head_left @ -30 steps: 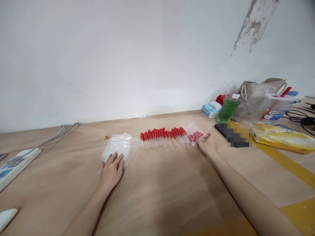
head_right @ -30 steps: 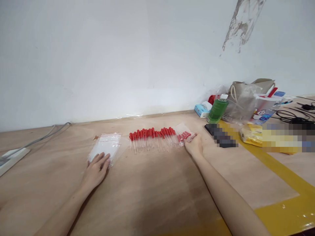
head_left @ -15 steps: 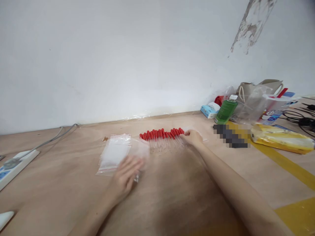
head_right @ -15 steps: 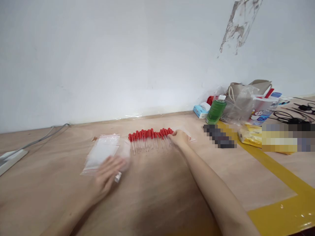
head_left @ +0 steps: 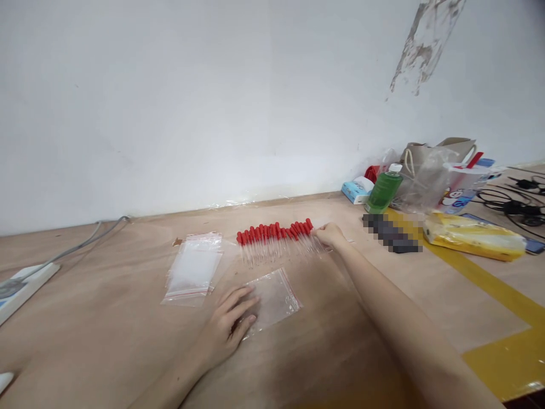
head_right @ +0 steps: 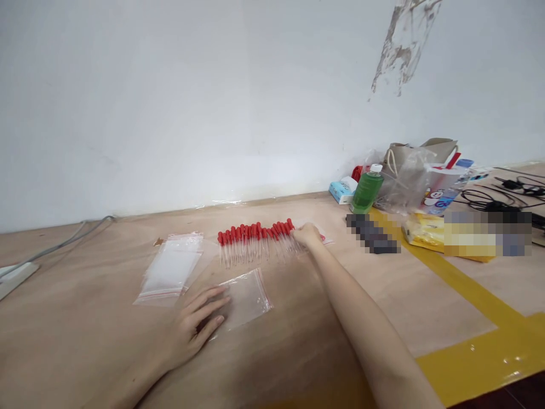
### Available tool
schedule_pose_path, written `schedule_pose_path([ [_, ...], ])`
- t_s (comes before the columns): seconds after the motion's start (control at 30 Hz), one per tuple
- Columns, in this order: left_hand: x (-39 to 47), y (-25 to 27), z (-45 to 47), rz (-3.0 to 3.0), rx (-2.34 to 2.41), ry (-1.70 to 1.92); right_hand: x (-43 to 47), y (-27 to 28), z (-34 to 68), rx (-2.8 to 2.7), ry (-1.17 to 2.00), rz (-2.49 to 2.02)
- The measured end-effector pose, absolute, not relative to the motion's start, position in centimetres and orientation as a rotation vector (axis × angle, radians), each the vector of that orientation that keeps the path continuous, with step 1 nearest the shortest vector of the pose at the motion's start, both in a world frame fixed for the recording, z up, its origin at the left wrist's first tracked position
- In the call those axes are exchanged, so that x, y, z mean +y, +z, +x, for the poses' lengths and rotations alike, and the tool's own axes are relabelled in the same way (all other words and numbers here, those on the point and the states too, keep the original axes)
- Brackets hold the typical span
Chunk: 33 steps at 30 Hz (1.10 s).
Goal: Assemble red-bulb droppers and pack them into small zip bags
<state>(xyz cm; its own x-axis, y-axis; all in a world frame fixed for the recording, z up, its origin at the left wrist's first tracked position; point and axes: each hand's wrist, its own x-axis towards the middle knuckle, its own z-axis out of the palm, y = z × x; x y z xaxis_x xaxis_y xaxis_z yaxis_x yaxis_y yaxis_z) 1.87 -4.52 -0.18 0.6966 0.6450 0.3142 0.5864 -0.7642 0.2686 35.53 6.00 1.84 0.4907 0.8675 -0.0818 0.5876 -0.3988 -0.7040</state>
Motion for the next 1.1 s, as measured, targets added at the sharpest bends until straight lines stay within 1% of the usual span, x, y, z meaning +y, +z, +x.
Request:
schedule_pose_path([
  [0.1, -4.5, -0.3, 2.2, 2.736, 1.069, 0.569, 5.1, 2.4, 35.7, -1.166, 0.58, -2.0],
  [0.23, -4.0, 0.3, 2.9, 2.761, 0.907, 0.354, 2.0, 2.5, 34.6, -1.139, 0.588, -1.714],
  [0.3, -3.7, 0.8, 3.3, 2.745, 0.861, 0.337, -0.2, 1.8, 33.6, -1.116, 0.749, -1.377],
  [0.37, -3.6, 1.1, 3.7, 2.711, 0.881, 0.4, -2.5, 0.8, 32.5, -1.122, 0.891, -1.218],
  [0.43, -3.6, 1.1, 3.9, 2.684, 0.899, 0.437, -4.3, -0.3, 31.7, -1.038, 0.913, -1.217],
  [0.53, -3.6, 0.5, 3.7, 2.687, 0.859, 0.4, -5.8, -1.1, 31.1, -0.908, 0.915, -1.28],
  [0.77, -3.5, 0.2, 3.8, 2.745, 0.803, 0.362, -6.3, -1.2, 30.7, -0.847, 0.959, -1.286],
  [0.9, -3.6, 0.5, 4.0, 2.761, 0.807, 0.341, -6.6, -1.3, 30.2, -0.823, 1.085, -1.223],
  [1.0, -3.7, 0.4, 4.0, 2.753, 0.844, 0.326, -7.0, -0.9, 30.5, -0.926, 1.2, -1.198],
  [1.1, -3.8, 0.2, 4.0, 2.742, 0.864, 0.326, -7.2, -0.3, 31.3, -1.256, 1.2, -1.25],
])
